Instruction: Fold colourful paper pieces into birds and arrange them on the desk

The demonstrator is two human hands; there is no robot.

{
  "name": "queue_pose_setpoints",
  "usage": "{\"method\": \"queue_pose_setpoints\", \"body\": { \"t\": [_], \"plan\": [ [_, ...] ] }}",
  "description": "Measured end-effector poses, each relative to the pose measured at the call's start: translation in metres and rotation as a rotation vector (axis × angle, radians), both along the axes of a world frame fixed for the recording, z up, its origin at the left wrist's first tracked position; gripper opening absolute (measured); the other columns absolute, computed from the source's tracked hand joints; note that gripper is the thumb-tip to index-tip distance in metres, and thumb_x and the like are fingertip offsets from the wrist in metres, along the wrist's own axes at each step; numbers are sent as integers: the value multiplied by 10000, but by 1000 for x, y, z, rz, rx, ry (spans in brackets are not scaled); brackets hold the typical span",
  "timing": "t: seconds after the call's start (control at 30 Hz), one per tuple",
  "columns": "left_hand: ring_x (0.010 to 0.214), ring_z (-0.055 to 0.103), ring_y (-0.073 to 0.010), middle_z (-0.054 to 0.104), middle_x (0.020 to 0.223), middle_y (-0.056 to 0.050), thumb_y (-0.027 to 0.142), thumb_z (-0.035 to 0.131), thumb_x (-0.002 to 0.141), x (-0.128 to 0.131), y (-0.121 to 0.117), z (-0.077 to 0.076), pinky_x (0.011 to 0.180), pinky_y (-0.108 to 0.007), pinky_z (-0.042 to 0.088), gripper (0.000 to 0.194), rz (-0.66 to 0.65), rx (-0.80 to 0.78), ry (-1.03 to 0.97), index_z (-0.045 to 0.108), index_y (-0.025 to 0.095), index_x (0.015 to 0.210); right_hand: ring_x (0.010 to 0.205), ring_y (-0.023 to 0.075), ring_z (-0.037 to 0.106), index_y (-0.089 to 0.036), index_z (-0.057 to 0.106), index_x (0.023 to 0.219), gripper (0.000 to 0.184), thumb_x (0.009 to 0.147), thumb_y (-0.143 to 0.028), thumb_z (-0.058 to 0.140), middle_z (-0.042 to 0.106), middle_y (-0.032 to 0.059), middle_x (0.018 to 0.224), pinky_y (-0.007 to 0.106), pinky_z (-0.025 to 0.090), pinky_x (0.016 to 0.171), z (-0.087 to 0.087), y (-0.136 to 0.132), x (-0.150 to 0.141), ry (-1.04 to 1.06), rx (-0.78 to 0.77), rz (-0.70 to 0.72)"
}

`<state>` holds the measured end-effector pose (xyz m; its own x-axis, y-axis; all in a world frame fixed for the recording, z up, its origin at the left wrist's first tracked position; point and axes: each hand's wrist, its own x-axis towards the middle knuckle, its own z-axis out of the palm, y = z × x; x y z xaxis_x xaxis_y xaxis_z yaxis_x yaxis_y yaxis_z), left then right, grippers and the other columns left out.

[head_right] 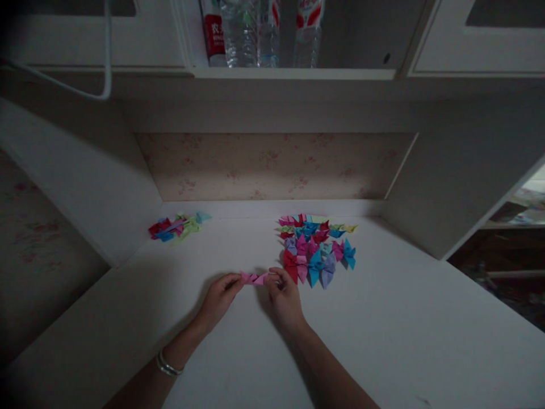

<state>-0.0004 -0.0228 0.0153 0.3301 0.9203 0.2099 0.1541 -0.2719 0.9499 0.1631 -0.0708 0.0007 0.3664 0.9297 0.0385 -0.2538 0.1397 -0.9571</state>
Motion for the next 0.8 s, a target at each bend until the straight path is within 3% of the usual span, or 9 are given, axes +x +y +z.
{"method": "queue_pose_setpoints", "body": {
  "t": [0.8],
  "plan": [
    [662,524,-140,629,704,-9,359,564,796,0,0,2,611,-224,395,240,34,-3,34,689,154,777,428,62,364,-197,579,910,390,646,-421,760,552,-51,643,209,244,394,10,-2,-2,67,-39,-32]
  ]
}}
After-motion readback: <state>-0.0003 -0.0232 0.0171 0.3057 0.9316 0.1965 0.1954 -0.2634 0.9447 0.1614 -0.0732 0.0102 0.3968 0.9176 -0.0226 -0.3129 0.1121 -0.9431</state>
